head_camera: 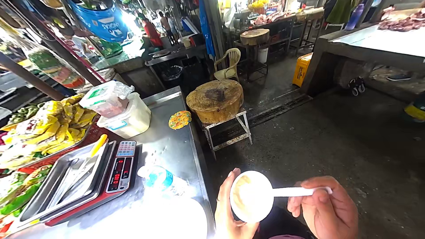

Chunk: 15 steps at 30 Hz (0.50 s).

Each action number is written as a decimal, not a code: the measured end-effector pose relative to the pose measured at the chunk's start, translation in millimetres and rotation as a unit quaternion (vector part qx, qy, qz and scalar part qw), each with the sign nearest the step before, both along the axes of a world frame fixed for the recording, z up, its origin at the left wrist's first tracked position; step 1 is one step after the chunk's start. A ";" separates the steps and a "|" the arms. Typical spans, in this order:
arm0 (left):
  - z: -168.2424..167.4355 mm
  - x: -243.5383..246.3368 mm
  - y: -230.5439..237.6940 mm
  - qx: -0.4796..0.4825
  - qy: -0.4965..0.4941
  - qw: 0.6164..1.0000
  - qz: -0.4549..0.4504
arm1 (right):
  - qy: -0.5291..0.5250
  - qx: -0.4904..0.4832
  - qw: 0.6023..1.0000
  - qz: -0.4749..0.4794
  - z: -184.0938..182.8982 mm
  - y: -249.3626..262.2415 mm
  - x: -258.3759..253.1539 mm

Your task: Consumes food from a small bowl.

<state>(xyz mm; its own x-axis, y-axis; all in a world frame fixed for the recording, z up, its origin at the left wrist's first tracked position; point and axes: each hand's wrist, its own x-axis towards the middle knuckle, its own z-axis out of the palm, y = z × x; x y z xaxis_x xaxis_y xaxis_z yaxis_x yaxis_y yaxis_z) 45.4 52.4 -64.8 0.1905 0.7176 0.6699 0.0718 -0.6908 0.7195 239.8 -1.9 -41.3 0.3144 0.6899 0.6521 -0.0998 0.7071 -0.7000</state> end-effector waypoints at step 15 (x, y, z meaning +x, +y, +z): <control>4.4 -7.6 5.7 0.067 0.044 0.997 0.012 | -0.218 0.061 0.971 -0.080 -14.6 -1.0 -12.7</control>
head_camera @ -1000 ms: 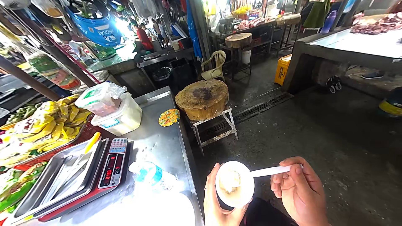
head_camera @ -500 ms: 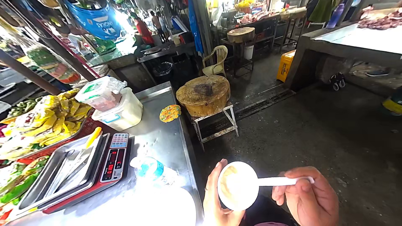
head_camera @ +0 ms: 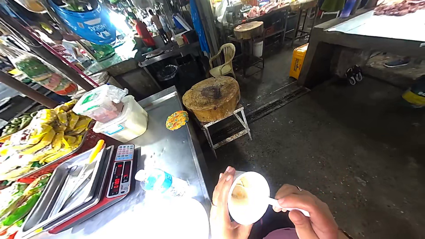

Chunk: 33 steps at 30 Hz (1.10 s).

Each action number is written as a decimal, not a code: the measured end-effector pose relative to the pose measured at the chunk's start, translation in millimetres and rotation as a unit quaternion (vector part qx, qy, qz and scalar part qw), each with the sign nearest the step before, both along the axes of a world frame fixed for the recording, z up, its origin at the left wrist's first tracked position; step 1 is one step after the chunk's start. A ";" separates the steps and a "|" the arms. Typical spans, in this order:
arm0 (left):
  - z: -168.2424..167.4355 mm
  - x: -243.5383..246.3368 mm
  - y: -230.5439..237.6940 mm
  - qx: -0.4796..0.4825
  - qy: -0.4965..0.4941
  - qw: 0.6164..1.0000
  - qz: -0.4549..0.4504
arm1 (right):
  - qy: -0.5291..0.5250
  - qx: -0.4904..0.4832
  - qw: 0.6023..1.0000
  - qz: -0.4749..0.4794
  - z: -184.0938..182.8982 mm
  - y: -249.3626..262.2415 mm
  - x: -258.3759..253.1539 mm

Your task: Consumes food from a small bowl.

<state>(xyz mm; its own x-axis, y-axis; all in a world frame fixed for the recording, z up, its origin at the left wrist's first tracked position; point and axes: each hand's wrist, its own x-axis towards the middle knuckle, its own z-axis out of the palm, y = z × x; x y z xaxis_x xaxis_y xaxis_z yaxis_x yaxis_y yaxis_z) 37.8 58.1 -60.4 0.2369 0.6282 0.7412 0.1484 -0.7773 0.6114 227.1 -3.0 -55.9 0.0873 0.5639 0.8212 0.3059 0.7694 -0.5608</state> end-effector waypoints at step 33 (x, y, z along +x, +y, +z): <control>22.9 11.5 -32.6 -0.164 -0.078 0.972 -0.149 | 0.446 -0.155 0.837 0.275 62.9 32.3 31.2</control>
<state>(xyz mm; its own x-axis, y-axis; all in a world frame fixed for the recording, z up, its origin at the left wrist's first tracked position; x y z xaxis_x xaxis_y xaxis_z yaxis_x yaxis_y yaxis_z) 49.3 25.5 -37.5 0.3449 0.7583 0.5532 -0.1671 -0.5303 0.8312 258.3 29.4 7.1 0.2455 0.8942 0.3743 -0.6944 0.4316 -0.5757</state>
